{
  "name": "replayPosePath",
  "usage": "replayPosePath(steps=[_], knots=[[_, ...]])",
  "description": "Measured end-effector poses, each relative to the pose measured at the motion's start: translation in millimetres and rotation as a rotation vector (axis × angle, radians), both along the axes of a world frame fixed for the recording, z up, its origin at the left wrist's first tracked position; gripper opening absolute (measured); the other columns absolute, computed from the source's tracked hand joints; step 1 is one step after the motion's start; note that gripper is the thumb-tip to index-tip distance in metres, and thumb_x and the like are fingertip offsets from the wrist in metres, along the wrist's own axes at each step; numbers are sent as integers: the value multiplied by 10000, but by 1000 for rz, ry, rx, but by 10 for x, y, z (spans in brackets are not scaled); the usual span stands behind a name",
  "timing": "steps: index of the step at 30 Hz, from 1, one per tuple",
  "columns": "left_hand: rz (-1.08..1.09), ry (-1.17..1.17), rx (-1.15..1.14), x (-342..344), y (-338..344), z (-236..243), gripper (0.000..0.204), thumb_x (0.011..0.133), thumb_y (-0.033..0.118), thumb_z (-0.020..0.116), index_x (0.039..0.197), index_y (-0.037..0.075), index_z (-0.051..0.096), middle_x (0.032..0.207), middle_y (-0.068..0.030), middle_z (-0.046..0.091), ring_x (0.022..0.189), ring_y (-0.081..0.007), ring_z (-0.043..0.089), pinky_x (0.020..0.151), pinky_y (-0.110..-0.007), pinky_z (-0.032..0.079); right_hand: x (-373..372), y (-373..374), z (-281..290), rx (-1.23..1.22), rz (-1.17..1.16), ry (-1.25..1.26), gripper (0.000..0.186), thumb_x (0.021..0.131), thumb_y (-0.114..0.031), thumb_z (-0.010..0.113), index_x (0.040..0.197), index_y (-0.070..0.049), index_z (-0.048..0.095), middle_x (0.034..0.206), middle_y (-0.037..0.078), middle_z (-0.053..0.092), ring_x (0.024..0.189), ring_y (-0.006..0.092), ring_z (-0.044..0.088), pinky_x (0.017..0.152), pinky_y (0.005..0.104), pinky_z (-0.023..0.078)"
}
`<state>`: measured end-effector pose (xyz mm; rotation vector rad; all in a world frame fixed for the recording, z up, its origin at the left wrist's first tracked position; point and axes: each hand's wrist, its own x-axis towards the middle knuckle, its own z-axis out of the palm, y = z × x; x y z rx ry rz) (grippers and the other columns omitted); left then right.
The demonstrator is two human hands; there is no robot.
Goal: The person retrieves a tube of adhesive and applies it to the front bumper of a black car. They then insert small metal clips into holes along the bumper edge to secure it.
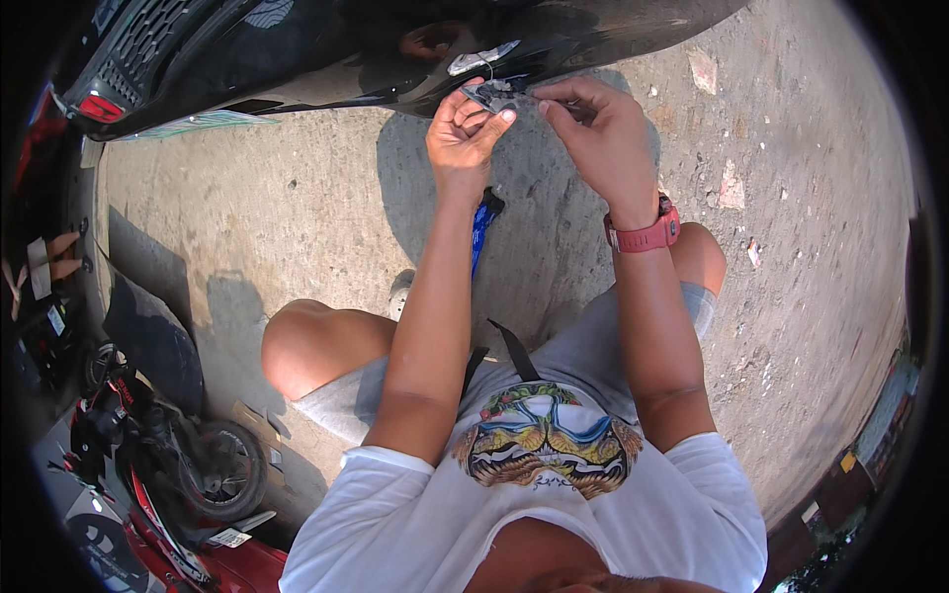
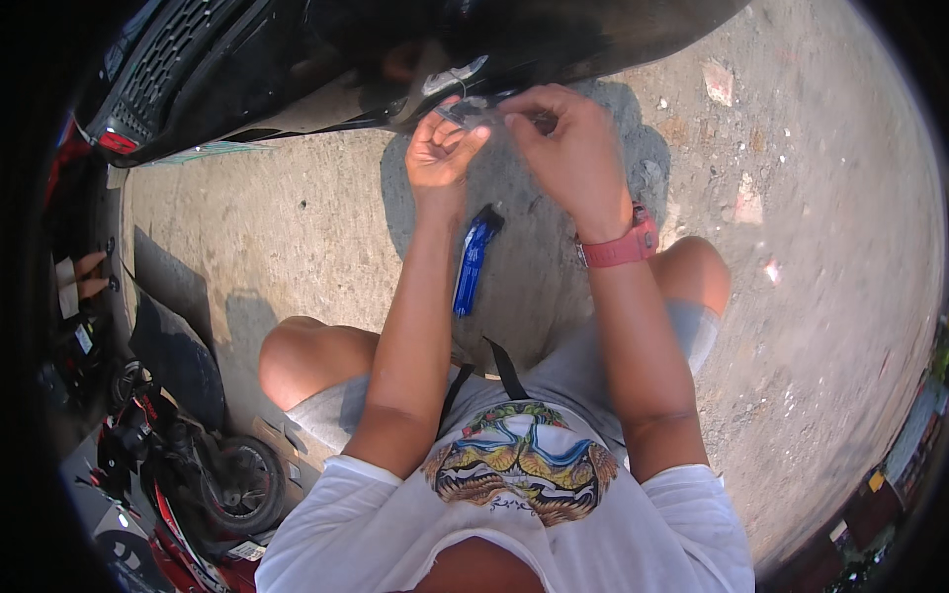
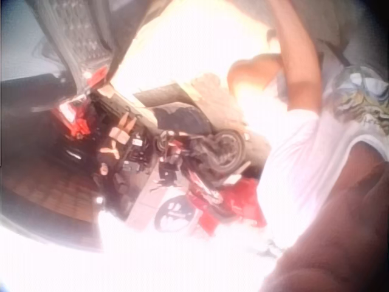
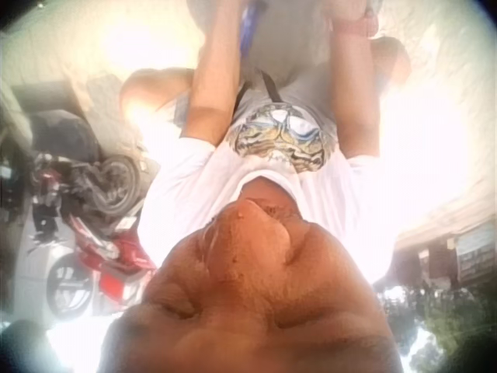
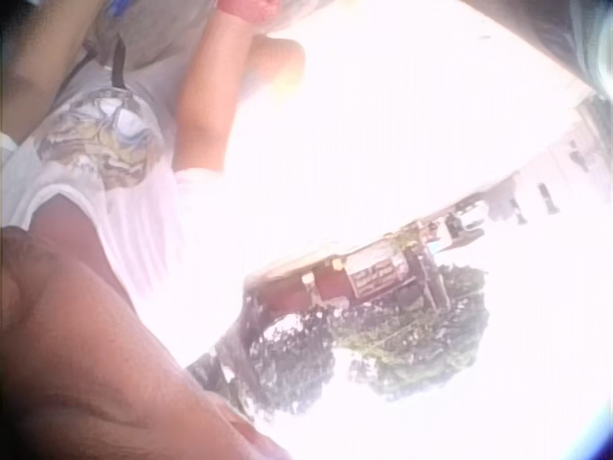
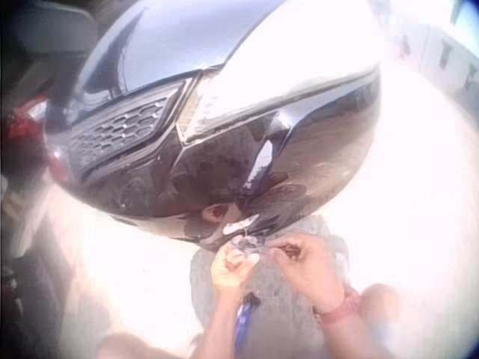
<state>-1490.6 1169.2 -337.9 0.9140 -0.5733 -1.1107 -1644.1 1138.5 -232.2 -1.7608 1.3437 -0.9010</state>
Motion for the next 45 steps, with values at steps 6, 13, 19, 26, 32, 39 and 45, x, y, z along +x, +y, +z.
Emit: replayPosePath(steps=[6, 13, 19, 26, 32, 39, 45], knots=[[-57, 47, 55, 104, -17, -192, 450, 836, -54, 808, 1221, 23, 589, 1097, -89, 732, 982, -156, 710, 919, -288, 553, -305, 269, -396, 235, -249, -170, 154, 885, -78, 713, 1011, -39, 793, 814, 37, 720, 680, 91, 629, 647, 240, 490], [-376, -700, 932, 374, 723, -1163, 716, 739, 221, 917, 1325, -7, 574, 1294, -196, 651, 1198, -314, 642, 1029, -401, 525, -264, 680, -1669, 484, -389, -203, 177, 859, -66, 706, 1008, -11, 783, 784, 58, 717, 682, 126, 650, 655, 281, 509], [-486, -1278, 1053, 29, 1284, -1473, 737, 715, 325, 909, 1325, 89, 571, 1308, -181, 621, 1205, -385, 619, 1012, -479, 517, -155, 786, -2342, 472, -258, 200, 190, 823, -132, 665, 943, -105, 810, 891, 149, 759, 844, 327, 733, 788, 414, 576], [-498, -1218, 967, 124, 1374, -1443, 640, 715, 284, 900, 1268, 124, 619, 1221, -144, 666, 1138, -361, 653, 969, -466, 527, -176, 706, -2497, 447, -125, 333, 180, 809, -152, 653, 895, -124, 809, 934, 151, 757, 896, 370, 724, 842, 451, 582], [-457, -1245, 917, 97, 1411, -1336, 608, 716, 240, 901, 1245, 114, 630, 1212, -137, 673, 1132, -355, 657, 959, -461, 530, -119, 684, -2582, 443, -44, 407, 167, 807, -140, 661, 888, -130, 807, 934, 150, 758, 898, 359, 727, 840, 446, 584], [-449, -1301, 893, 25, 1424, -1252, 622, 716, 258, 913, 1247, 101, 630, 1196, -133, 692, 1106, -331, 676, 951, -440, 532, -117, 641, -2622, 391, -24, 435, 148, 785, -164, 673, 857, -123, 797, 941, 171, 751, 886, 378, 726, 810, 480, 586], [-429, -1329, 893, -12, 1431, -1230, 625, 714, 246, 914, 1250, 104, 625, 1202, -129, 687, 1112, -340, 670, 955, -446, 531, -105, 649, -2615, 307, 41, 555, 132, 813, -98, 644, 838, -85, 773, 912, 164, 752, 911, 355, 721, 861, 438, 569]])
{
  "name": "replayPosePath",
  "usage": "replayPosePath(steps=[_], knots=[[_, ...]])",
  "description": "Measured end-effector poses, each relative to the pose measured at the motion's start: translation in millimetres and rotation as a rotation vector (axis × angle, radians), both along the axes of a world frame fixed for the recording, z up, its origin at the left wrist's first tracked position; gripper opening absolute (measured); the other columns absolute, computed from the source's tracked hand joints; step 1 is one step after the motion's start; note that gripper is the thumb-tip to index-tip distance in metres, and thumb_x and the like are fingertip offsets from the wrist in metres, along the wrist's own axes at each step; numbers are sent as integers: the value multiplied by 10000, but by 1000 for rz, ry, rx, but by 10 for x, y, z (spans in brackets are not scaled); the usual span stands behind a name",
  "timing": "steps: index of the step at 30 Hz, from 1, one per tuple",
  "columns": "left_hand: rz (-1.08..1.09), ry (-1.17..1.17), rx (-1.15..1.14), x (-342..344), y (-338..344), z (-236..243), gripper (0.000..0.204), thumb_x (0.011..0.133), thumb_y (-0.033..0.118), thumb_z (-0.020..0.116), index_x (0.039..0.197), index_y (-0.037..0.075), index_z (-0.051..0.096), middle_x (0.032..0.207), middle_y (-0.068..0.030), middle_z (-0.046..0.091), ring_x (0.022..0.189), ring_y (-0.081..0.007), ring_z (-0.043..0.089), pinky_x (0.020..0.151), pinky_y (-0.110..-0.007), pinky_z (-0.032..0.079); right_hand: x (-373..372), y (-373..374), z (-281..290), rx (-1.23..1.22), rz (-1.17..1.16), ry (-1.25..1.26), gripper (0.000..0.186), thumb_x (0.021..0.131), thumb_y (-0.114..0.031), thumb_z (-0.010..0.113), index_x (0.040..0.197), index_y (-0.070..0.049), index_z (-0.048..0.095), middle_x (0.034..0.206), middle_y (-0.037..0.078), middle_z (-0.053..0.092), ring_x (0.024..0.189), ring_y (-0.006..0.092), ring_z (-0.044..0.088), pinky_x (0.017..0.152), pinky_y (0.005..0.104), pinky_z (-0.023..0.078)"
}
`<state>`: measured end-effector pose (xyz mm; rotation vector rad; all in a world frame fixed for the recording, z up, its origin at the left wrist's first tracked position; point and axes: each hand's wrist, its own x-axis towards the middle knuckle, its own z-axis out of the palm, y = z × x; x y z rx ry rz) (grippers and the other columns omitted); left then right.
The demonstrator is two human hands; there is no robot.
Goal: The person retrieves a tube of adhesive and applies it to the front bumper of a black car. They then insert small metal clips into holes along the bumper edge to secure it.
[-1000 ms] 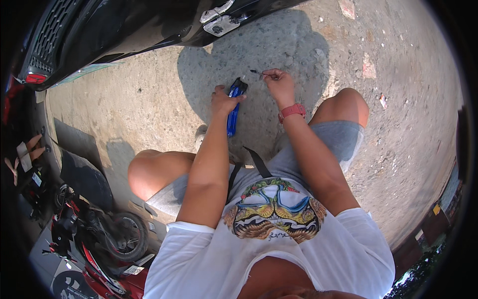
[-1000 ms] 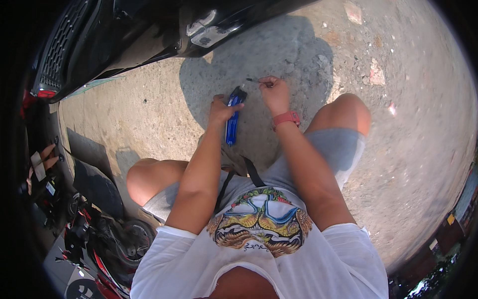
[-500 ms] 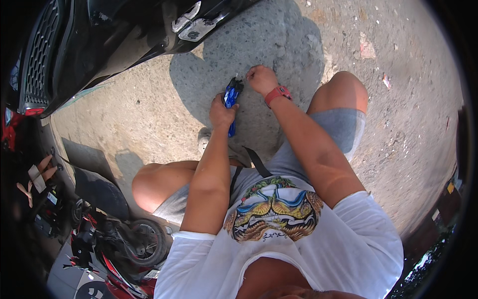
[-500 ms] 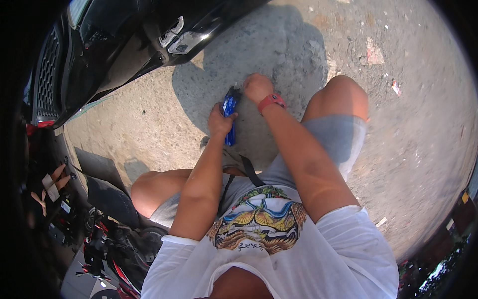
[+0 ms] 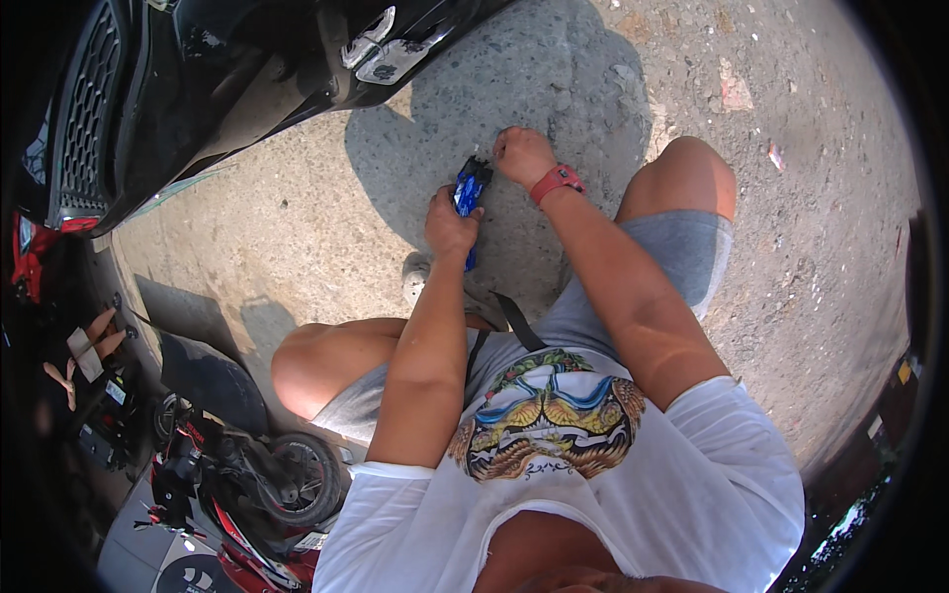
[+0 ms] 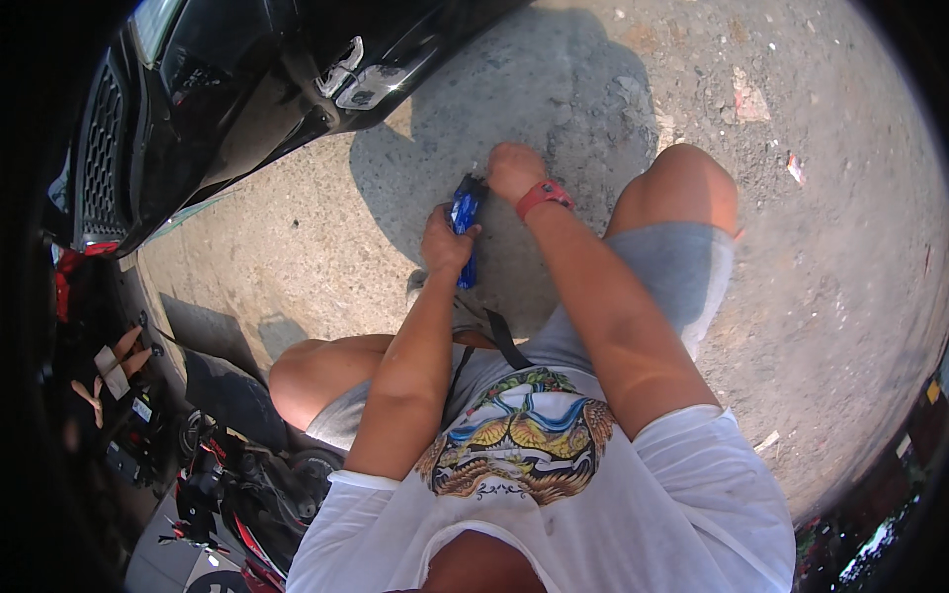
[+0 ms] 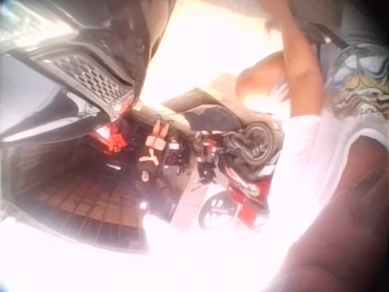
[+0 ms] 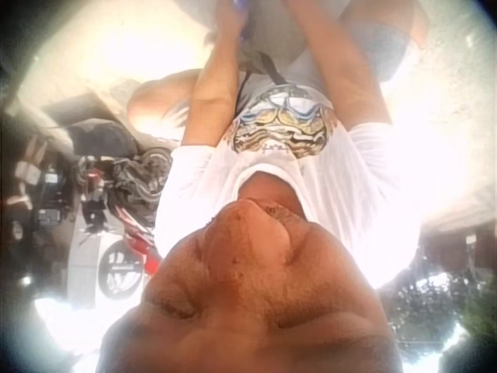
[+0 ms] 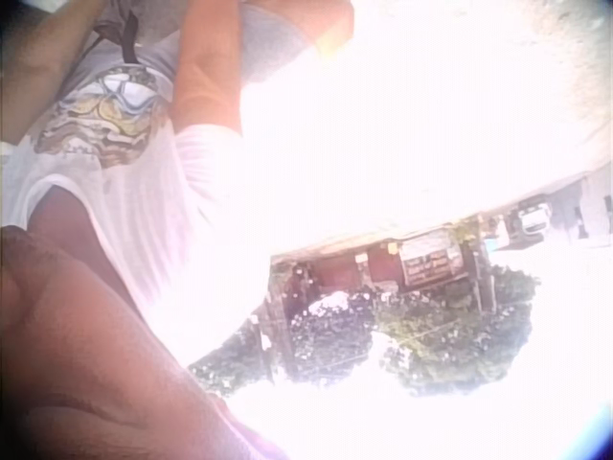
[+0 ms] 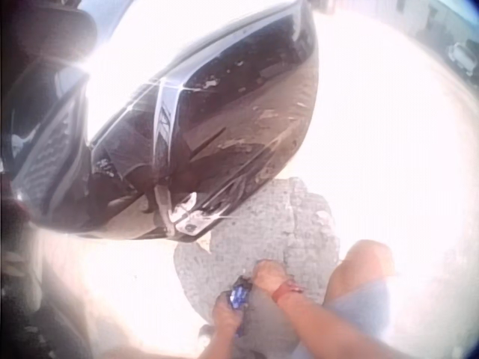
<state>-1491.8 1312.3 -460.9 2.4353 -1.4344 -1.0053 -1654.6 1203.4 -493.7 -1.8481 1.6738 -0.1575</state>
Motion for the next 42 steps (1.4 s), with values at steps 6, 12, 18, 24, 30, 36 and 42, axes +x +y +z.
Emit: replayPosePath(steps=[6, 12, 18, 24, 30, 36, 42], knots=[[-71, -26, -122, -21, 43, 25, 637, 709, 224, 909, 1259, 105, 610, 1212, -125, 673, 1126, -348, 657, 955, -458, 528, -32, 36, -21, 38, 96, -107, 129, 836, -118, 649, 885, -76, 761, 952, 165, 747, 951, 362, 711, 868, 463, 558], [-66, -26, -122, -16, 52, 30, 630, 713, 211, 899, 1259, 111, 601, 1218, -114, 664, 1145, -349, 641, 963, -463, 521, -61, 81, -133, 80, 77, -180, 231, 872, -212, 625, 905, -36, 769, 1041, 216, 722, 1017, 411, 677, 910, 508, 534], [-23, 19, -149, 17, 19, 4, 629, 707, 239, 920, 1239, 91, 618, 1163, -130, 700, 1043, -334, 689, 909, -440, 538, -36, 140, -90, 253, -182, -297, 286, 901, -231, 610, 975, 0, 760, 1063, 259, 707, 1044, 458, 649, 925, 505, 515], [0, 65, -151, 30, 12, -28, 625, 708, 242, 923, 1229, 74, 622, 1126, -140, 718, 1012, -323, 707, 900, -430, 544, -19, 198, -71, 280, -339, -419, 293, 911, -227, 625, 981, 29, 750, 1037, 278, 715, 1032, 453, 668, 927, 471, 522], [18, 68, -148, 9, 2, -31, 615, 710, 239, 922, 1217, 59, 624, 1104, -137, 730, 996, -310, 716, 894, -420, 546, -50, 232, -234, 256, -407, -485, 257, 909, -191, 624, 1004, 9, 754, 1021, 261, 728, 1031, 422, 688, 920, 455, 529], [64, 67, -162, 53, 9, -102, 613, 708, 241, 920, 1212, 56, 626, 1087, -144, 734, 1001, -318, 715, 899, -423, 542, -78, 194, -259, 245, -525, -519, 247, 903, -193, 644, 1024, 5, 728, 1022, 224, 741, 1016, 376, 708, 888, 424, 535], [106, -42, -33, 138, -108, -147, 632, 722, 255, 913, 1253, 59, 631, 1152, -166, 701, 1081, -337, 682, 907, -433, 538, -19, 37, 180, 245, -650, -854, 176, 967, -120, 633, 1094, -6, 676, 939, 37, 671, 829, 131, 584, 776, 292, 473]])
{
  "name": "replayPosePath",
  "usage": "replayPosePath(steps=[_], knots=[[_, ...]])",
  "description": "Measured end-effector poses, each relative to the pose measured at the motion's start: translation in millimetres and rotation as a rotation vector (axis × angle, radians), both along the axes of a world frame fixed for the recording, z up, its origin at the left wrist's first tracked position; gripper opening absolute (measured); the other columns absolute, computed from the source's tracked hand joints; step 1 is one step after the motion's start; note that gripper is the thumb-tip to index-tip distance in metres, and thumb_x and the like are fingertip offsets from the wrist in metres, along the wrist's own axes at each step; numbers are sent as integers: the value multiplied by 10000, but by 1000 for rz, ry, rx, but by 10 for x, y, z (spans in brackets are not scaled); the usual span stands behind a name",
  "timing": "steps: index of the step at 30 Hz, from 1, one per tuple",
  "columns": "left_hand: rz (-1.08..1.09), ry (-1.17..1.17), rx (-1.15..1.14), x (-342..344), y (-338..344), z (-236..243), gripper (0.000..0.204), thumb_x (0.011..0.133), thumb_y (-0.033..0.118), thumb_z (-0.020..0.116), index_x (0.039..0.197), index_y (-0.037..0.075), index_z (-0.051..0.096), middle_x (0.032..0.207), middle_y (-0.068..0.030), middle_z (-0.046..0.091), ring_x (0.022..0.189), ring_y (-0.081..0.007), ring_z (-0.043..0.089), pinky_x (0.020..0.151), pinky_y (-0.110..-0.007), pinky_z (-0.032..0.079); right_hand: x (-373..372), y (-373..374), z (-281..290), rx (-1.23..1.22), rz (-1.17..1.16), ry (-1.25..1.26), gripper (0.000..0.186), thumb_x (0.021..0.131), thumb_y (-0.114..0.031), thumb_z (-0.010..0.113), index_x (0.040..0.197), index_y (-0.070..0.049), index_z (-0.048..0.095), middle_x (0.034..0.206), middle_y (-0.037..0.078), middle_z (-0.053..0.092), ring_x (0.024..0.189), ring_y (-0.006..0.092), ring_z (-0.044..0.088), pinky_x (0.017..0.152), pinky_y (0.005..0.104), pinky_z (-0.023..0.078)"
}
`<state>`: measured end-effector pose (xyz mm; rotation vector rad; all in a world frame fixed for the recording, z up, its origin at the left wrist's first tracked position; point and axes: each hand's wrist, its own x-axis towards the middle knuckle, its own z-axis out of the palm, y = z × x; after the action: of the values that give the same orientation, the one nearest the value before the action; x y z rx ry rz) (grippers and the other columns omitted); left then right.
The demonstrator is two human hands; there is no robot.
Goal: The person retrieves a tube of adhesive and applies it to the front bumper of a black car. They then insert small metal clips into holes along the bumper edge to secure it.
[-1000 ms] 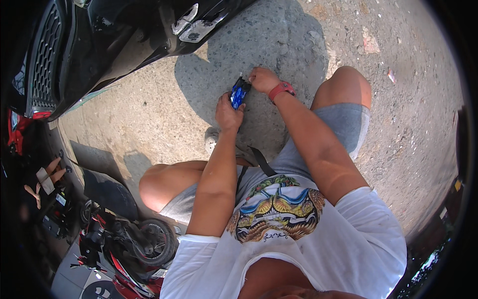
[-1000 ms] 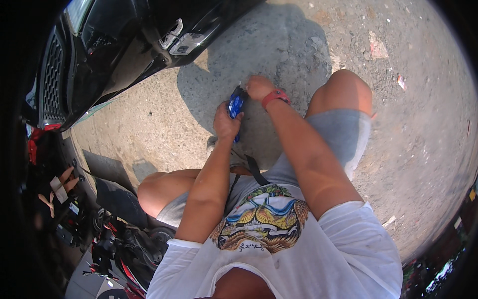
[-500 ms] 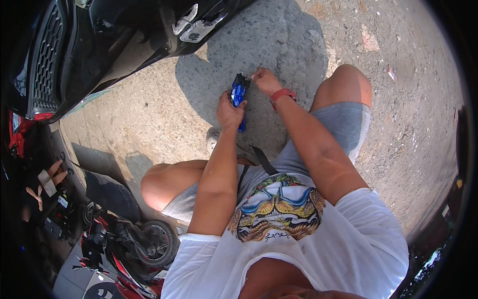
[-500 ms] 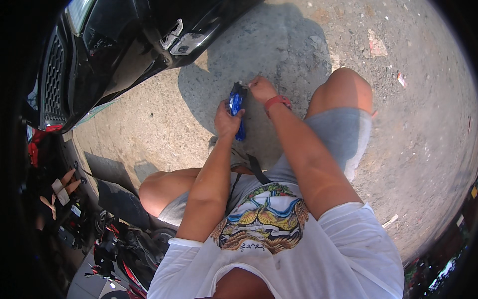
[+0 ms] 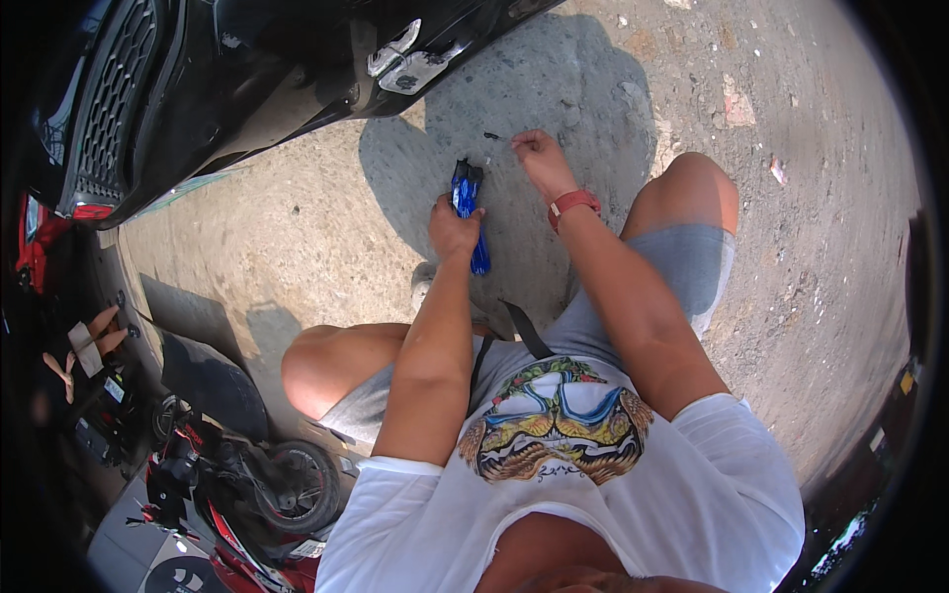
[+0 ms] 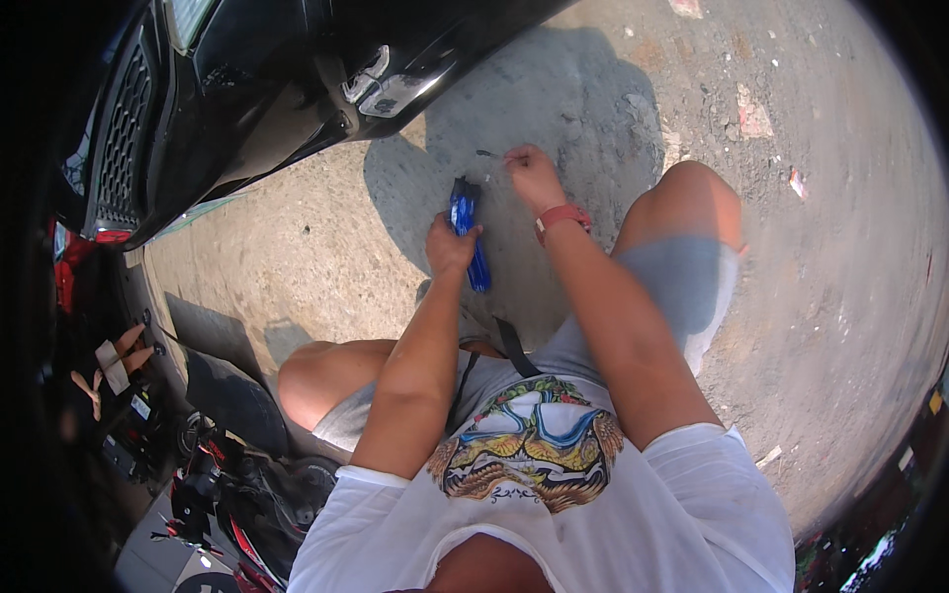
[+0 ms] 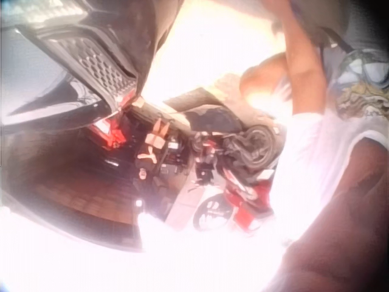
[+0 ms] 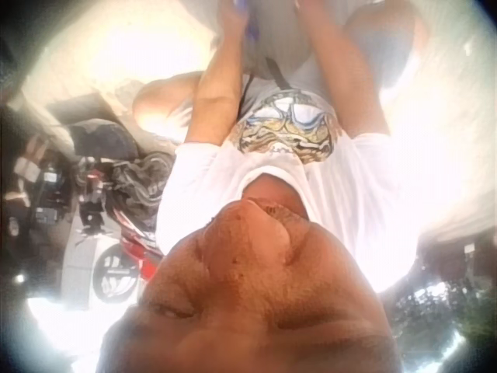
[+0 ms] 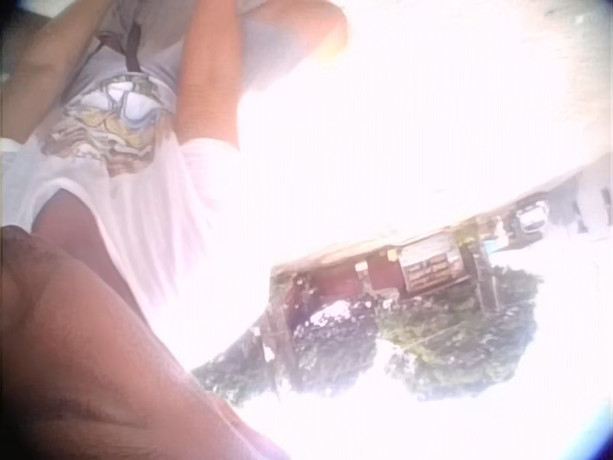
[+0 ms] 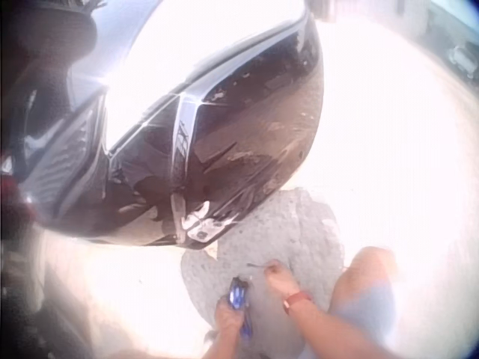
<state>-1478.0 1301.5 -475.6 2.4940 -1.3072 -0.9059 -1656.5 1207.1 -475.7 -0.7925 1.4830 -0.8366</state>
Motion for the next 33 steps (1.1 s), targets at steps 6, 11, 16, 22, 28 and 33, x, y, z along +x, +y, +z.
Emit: replayPosePath(steps=[6, 11, 16, 22, 28, 33], knots=[[313, 450, -491, -44, -626, 416, 553, 833, 153, 840, 1316, 44, 594, 1168, -128, 650, 1026, -225, 633, 915, -356, 544, -88, -301, 1007, -127, -100, -155, 166, 1017, -106, 596, 1126, -15, 683, 846, -27, 579, 776, 71, 482, 726, 248, 410], [411, 1007, -867, -183, -1269, 1022, 529, 852, -8, 802, 1297, 54, 523, 1134, -65, 648, 1011, -124, 615, 930, -284, 516, -178, -353, 1551, -285, -91, -149, 184, 1018, -124, 604, 1136, -13, 691, 853, -28, 590, 800, 75, 497, 748, 249, 410], [441, 1302, -1003, -185, -1380, 1127, 490, 840, -45, 809, 1223, 66, 524, 1116, -50, 663, 966, -109, 628, 964, -278, 490, -28, -365, 2008, -421, 53, 19, 171, 999, -111, 616, 1104, -6, 701, 903, 7, 660, 835, 69, 552, 774, 233, 463], [453, 1293, -1054, -262, -1364, 1353, 530, 845, -88, 778, 1283, 41, 509, 930, 4, 598, 898, -69, 630, 891, -230, 511, 284, -536, 2307, -696, 227, 235, 148, 968, -89, 626, 1069, -30, 717, 929, 44, 710, 812, 131, 613, 752, 282, 495], [376, 1264, -1140, -236, -1300, 1358, 613, 853, -142, 722, 1377, -21, 427, 970, -54, 654, 826, -70, 656, 769, -194, 550, 495, -621, 2393, -884, 342, 467, 135, 905, -68, 647, 1016, -38, 719, 933, 86, 709, 798, 244, 610, 747, 344, 497], [356, 1295, -1148, -241, -1302, 1422, 616, 861, -149, 714, 1385, -13, 419, 939, -40, 643, 840, -65, 655, 779, -209, 563, 548, -610, 2353, -830, 279, 432, 126, 908, -78, 643, 1002, -43, 719, 920, 82, 706, 801, 249, 608, 760, 361, 492]])
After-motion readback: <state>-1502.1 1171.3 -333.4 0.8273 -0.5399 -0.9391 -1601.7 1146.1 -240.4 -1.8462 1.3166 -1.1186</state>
